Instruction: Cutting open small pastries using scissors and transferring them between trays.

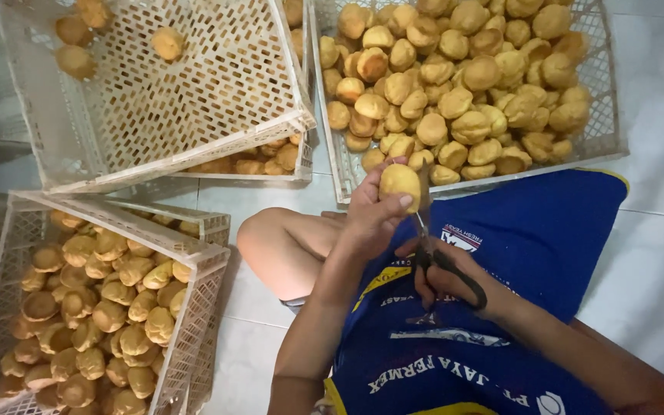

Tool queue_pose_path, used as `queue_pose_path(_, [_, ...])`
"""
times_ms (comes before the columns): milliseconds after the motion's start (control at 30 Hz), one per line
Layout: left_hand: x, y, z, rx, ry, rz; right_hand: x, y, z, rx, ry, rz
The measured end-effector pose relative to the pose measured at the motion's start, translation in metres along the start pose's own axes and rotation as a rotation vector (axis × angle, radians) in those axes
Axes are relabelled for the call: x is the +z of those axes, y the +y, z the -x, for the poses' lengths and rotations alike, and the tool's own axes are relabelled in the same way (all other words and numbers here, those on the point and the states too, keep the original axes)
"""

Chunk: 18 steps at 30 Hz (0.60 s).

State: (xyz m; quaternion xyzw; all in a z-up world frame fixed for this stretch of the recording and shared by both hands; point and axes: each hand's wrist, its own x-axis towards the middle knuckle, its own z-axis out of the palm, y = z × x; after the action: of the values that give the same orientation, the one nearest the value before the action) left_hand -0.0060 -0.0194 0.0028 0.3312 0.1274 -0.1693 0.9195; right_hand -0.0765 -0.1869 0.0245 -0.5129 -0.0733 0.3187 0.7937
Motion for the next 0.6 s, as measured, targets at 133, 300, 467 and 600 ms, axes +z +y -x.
queue_pose_path(133, [-0.010, 0.010, -0.005, 0.049, 0.006, -0.052, 0.002, 0.012, 0.008, 0.053, 0.087, -0.050])
queue_pose_path(300, [-0.002, 0.109, -0.013, 0.150, -0.005, -0.701, 0.008, -0.002, 0.016, 0.010, 0.118, -0.189])
queue_pose_path(467, [-0.052, 0.157, -0.082, 1.068, 0.622, -1.842, -0.021, 0.013, 0.016, 0.032, 0.172, -0.247])
queue_pose_path(600, [-0.093, 0.036, -0.148, 1.305, 0.146, -2.273, -0.030, 0.023, 0.011, 0.102, 0.352, -0.086])
